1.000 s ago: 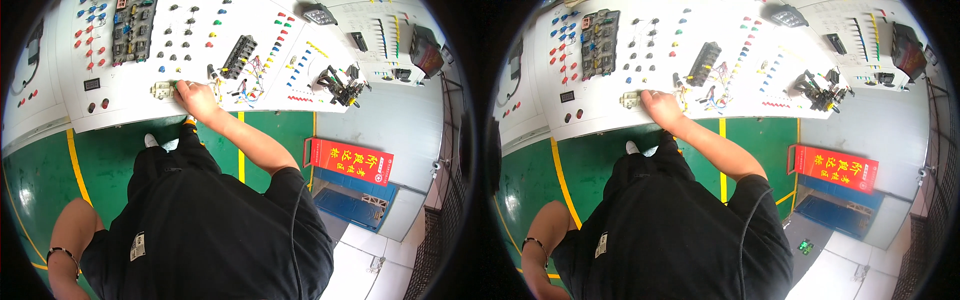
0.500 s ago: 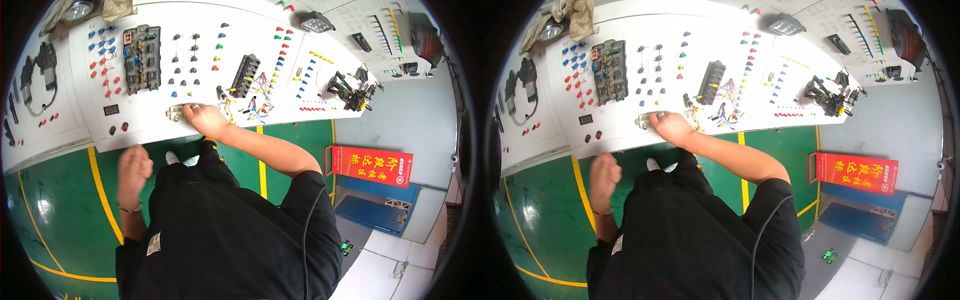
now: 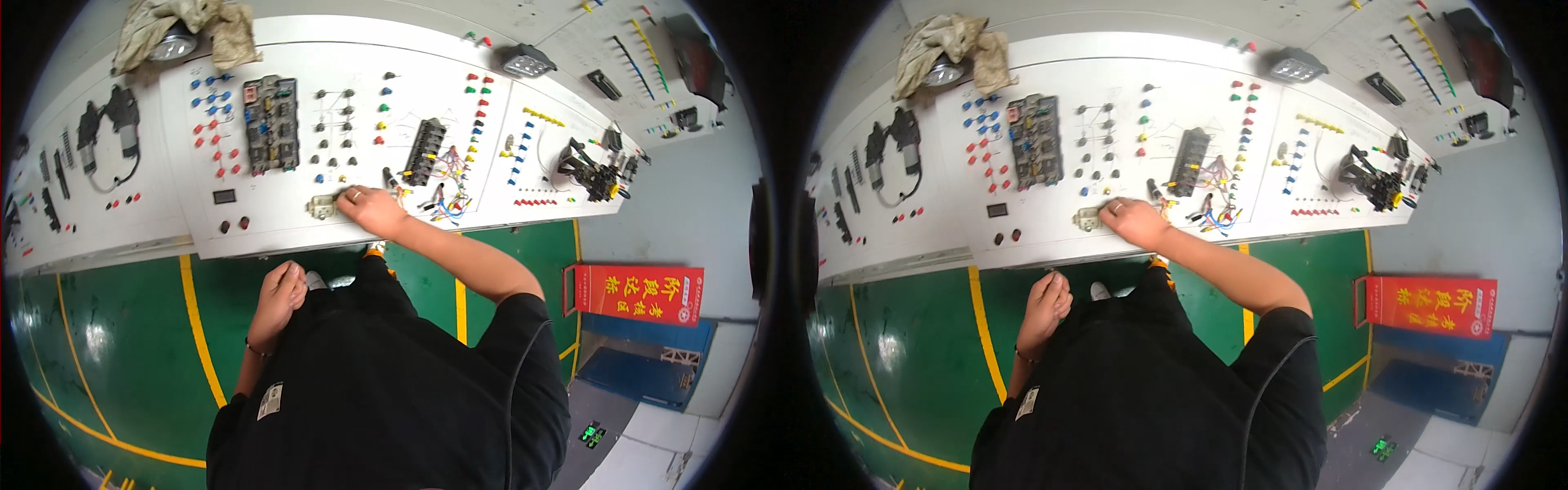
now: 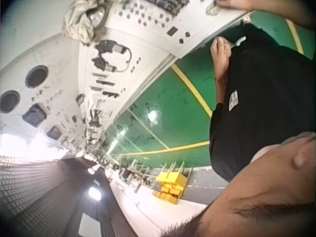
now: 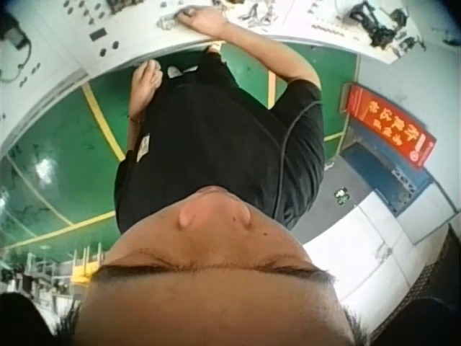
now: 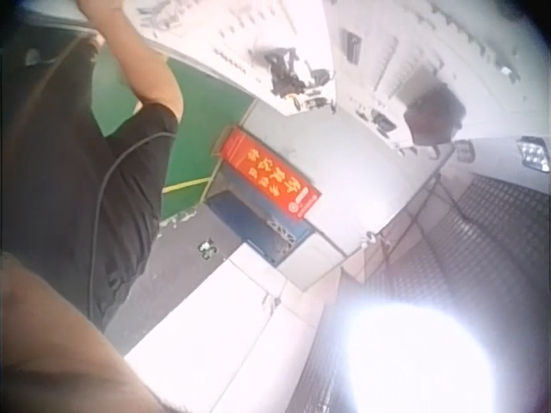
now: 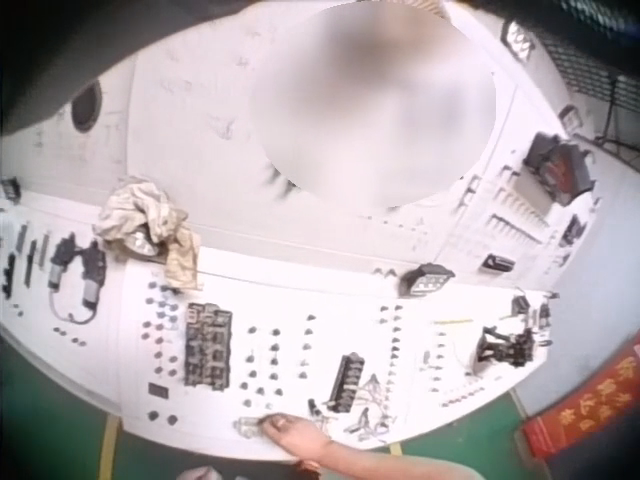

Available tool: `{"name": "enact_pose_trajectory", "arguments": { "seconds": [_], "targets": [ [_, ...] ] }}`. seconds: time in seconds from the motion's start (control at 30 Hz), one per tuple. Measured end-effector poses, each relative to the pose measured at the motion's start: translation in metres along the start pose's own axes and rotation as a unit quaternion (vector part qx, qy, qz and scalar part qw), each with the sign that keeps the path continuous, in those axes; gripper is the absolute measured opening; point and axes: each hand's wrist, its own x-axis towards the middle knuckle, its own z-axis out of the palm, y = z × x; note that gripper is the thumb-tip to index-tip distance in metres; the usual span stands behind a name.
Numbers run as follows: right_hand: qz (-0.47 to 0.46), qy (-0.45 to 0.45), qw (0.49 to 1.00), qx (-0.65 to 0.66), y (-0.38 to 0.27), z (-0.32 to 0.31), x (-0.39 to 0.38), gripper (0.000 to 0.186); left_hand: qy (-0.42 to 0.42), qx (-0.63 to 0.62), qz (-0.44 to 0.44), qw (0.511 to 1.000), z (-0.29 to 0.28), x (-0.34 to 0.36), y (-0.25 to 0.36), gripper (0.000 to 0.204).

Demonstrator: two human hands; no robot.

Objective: The person is connecting colored wires into specific terminals on a large diagnostic panel.

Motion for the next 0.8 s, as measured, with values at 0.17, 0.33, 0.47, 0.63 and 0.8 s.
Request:
{"name": "enact_pose_trajectory", "arguments": {
  "seconds": [0.17, 0.33, 0.47, 0.63, 0.8],
  "targets": [
    [-0.068, -0.051, 0.995, -0.047, 0.010, -0.007, 0.013, 0.016, -0.024, 0.008, 0.005, 1.000, 0.004, 0.000, 0.000, 0.029],
    [-0.084, -0.117, 0.987, -0.075, 0.006, -0.016, 0.027, 0.013, -0.019, -0.011, 0.013, 1.000, 0.001, -0.004, -0.004, 0.028],
    [-0.065, -0.138, 0.984, -0.095, -0.008, -0.021, 0.033, 0.012, -0.003, -0.020, 0.023, 1.000, -0.001, -0.005, -0.008, 0.028],
    [-0.038, -0.232, 0.960, -0.150, -0.017, -0.026, 0.038, 0.009, 0.010, -0.045, 0.016, 0.999, -0.004, -0.003, -0.015, 0.028],
    [-0.047, -0.257, 0.954, -0.144, -0.016, -0.028, 0.041, 0.008, 0.012, -0.094, 0.011, 0.995, -0.006, -0.001, -0.018, 0.029]
  ]
}}
